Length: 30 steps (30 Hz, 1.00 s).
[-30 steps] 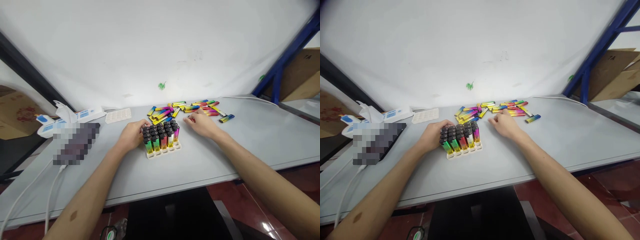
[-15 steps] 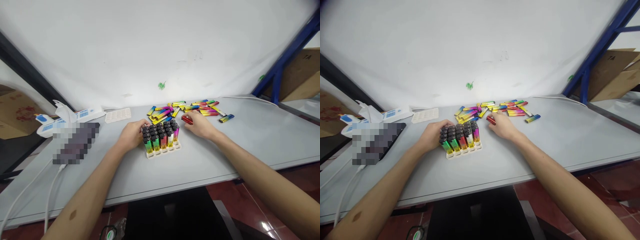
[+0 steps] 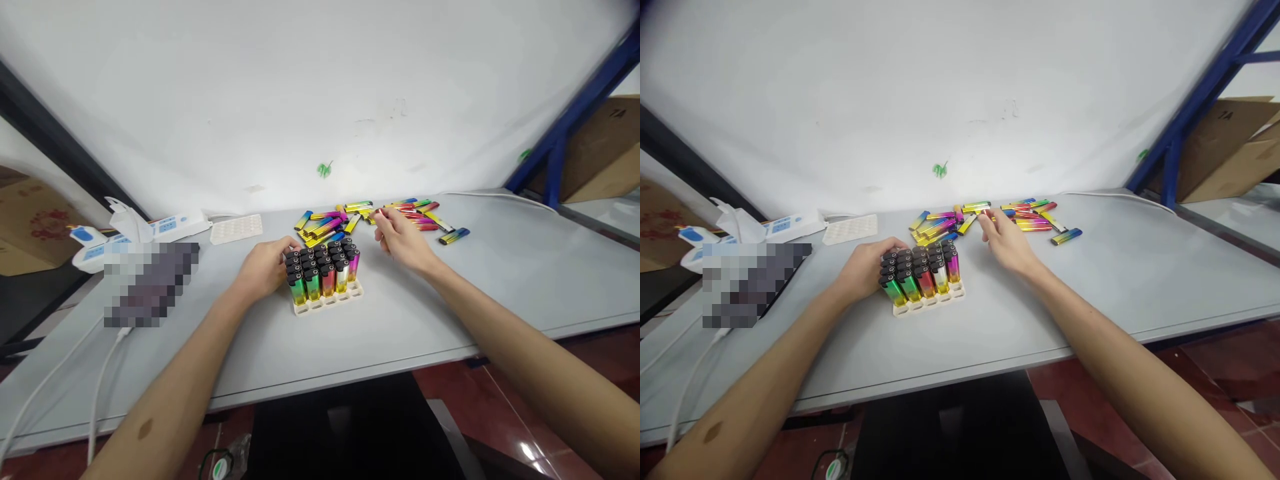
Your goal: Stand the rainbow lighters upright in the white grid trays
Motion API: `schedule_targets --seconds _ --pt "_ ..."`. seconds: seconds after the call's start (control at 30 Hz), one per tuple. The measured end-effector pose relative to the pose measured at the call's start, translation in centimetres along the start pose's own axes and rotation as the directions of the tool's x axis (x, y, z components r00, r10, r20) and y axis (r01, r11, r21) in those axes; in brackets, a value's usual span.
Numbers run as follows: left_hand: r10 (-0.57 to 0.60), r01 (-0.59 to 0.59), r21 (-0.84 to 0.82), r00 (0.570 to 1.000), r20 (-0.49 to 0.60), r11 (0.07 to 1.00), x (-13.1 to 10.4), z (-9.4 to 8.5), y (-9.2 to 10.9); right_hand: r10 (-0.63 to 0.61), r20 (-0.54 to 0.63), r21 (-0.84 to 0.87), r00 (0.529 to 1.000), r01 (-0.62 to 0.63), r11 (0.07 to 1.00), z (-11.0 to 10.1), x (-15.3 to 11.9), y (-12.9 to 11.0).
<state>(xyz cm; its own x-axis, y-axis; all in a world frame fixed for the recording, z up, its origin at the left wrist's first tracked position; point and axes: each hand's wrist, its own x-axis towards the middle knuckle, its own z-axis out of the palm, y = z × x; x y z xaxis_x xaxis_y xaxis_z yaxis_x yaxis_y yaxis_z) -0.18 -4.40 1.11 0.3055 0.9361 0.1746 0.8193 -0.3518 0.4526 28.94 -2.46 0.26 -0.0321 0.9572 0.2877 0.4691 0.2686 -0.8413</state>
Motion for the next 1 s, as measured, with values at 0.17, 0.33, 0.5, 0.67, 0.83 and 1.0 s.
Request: schedule_targets --seconds 0.17,0.33,0.5,0.67,0.83,1.0 --pt "-0.004 0.004 0.01 1.0 -0.007 1.0 0.1 0.1 0.1 0.078 -0.019 0.317 0.997 -0.068 0.946 0.2 -0.3 -0.7" --pt "-0.01 0.01 0.0 1.0 -0.005 1.0 0.0 0.0 0.2 0.211 0.066 0.49 0.975 -0.216 0.845 -0.1 0.0 -1.2" --pt "-0.008 0.008 0.005 1.0 -0.006 1.0 0.1 0.1 0.1 0.27 0.075 0.532 0.96 -0.267 0.803 -0.3 0.1 -1.4" --pt "-0.01 0.01 -0.002 1.0 -0.005 1.0 0.0 0.1 0.0 0.326 0.092 0.585 0.941 -0.316 0.747 -0.4 0.0 -1.8" --pt "-0.017 0.017 -0.001 1.0 -0.004 1.0 0.0 0.0 0.3 0.334 0.106 0.568 0.937 -0.333 0.752 -0.5 -0.1 -1.9" --pt "-0.033 0.033 -0.005 0.999 0.0 0.999 0.0 -0.1 0.4 0.335 0.111 0.564 0.936 -0.336 0.754 -0.3 -0.2 -2.1"
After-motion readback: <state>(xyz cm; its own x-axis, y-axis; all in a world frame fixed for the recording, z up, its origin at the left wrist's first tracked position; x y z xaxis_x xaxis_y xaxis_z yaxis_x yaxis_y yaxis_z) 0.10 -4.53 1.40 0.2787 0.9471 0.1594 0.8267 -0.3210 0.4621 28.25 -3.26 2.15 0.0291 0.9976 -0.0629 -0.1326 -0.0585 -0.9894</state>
